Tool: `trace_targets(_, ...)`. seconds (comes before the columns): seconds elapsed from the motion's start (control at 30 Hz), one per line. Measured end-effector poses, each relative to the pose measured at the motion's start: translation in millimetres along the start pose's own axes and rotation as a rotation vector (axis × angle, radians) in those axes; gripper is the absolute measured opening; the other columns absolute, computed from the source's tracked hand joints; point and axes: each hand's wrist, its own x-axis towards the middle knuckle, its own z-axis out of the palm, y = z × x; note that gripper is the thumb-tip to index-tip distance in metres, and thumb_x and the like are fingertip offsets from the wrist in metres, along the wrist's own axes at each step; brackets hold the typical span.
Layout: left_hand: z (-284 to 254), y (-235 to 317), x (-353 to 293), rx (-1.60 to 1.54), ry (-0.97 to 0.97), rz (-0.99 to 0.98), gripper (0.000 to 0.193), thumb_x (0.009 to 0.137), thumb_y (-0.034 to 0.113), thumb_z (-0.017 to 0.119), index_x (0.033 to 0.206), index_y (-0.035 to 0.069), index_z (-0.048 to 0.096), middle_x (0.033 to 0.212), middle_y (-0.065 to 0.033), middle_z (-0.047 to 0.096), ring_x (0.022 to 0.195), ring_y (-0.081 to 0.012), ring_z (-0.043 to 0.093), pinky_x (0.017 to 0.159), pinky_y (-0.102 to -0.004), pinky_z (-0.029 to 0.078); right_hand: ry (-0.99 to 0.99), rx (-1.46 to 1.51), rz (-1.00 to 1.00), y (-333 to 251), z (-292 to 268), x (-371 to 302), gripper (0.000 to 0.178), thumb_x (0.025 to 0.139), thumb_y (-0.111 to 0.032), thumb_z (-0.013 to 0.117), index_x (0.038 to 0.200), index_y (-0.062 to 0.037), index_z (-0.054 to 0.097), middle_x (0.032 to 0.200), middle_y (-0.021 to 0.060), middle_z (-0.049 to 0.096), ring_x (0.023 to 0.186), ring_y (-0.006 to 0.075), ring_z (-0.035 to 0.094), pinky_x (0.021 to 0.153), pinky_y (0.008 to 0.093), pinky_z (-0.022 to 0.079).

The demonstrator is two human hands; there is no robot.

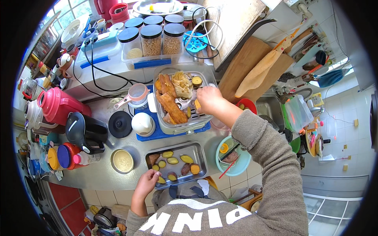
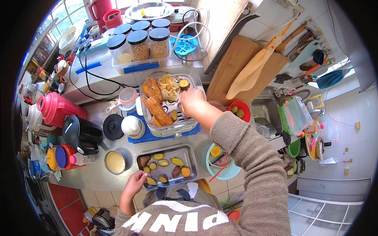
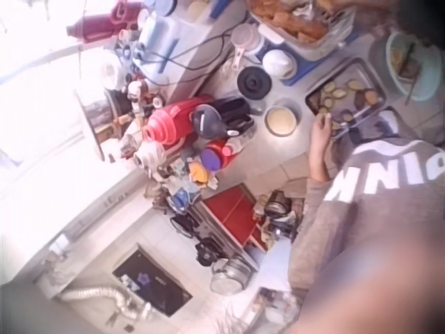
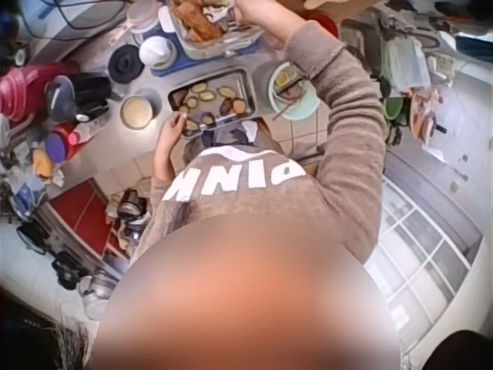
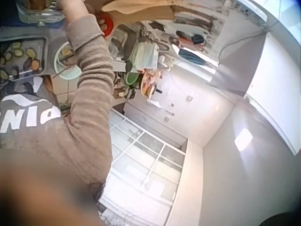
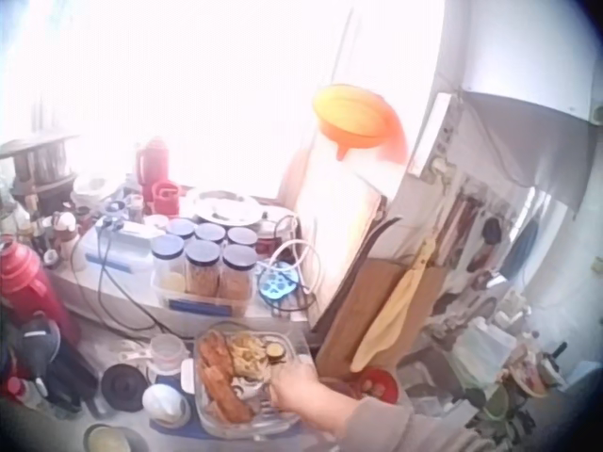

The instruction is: The person assembles a wrap by placing fried items, shredded vegetables, and scrambled eggs onto a flatbread using chopsticks, then folds it and places it on a table with other dishes. They also move sliced potatoes and a container lid around the kitchen counter.

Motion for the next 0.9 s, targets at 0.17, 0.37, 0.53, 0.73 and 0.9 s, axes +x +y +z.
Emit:
trace_targets(0.17, 3, 12, -2, -0.029, 0.031, 0.032, 0.021, 0.101, 0.019, 0.055, 0.097, 0.000, 0.065, 0.073, 0.0021, 0.056, 0.067, -0.0067, 0.048, 0.061, -0.0232, 0.041, -0.197, -0.023, 0.082, -8, -2, 7, 0.069, 0.070, -0.034, 0.079, 0.126, -0.0018, 0.056, 0.115, 0.0105, 0.067, 0.106, 0.0261, 0.066, 0.084, 0.0391, 0.056)
trace_targets(0.37, 2, -5, -4, -0.060, 0.015, 0.012, 0.023, 0.100, 0.021, 0.058, 0.098, 0.000, 0.065, 0.079, -0.0028, 0.062, 0.074, -0.0095, 0.057, 0.067, -0.0257, 0.046, -0.262, 0.063, 0.159, -9, -6, 9, 0.082, 0.066, -0.035, 0.078, 0.133, 0.0006, 0.045, 0.126, 0.0161, 0.059, 0.117, 0.0265, 0.059, 0.089, 0.0413, 0.054)
trace_targets(0.53, 2, 1, -9, -0.120, -0.004, 0.042, 0.021, 0.100, 0.020, 0.058, 0.100, 0.000, 0.064, 0.082, -0.0018, 0.063, 0.077, -0.0092, 0.057, 0.069, -0.0251, 0.047, -0.098, 0.234, 0.109, 0, -29, -3, 0.084, 0.066, -0.046, 0.076, 0.126, 0.0043, 0.046, 0.119, 0.0284, 0.060, 0.110, 0.0383, 0.063, 0.092, 0.0417, 0.052)
trace_targets(0.73, 13, 73, -5, -0.268, -0.015, 0.266, 0.020, 0.096, 0.015, 0.064, 0.111, 0.002, 0.061, 0.096, -0.0017, 0.062, 0.088, -0.0099, 0.057, 0.082, -0.0256, 0.047, -0.147, 1.590, -0.150, 31, -50, -73, 0.065, 0.083, -0.032, 0.070, 0.131, -0.0003, 0.041, 0.100, 0.0125, 0.062, 0.072, 0.0129, 0.060, 0.053, 0.0239, 0.047)
trace_targets(0.9, 23, 160, -3, -0.208, 0.024, 0.634, 0.069, 0.081, 0.020, 0.080, 0.138, 0.004, 0.045, 0.124, -0.0098, 0.054, 0.117, -0.0204, 0.052, 0.103, -0.0345, 0.041, -0.289, 2.227, -0.430, -11, -3, -134, 0.077, 0.083, -0.037, 0.074, 0.141, -0.0020, 0.039, 0.107, 0.0093, 0.063, 0.065, 0.0085, 0.054, 0.045, 0.0184, 0.038)
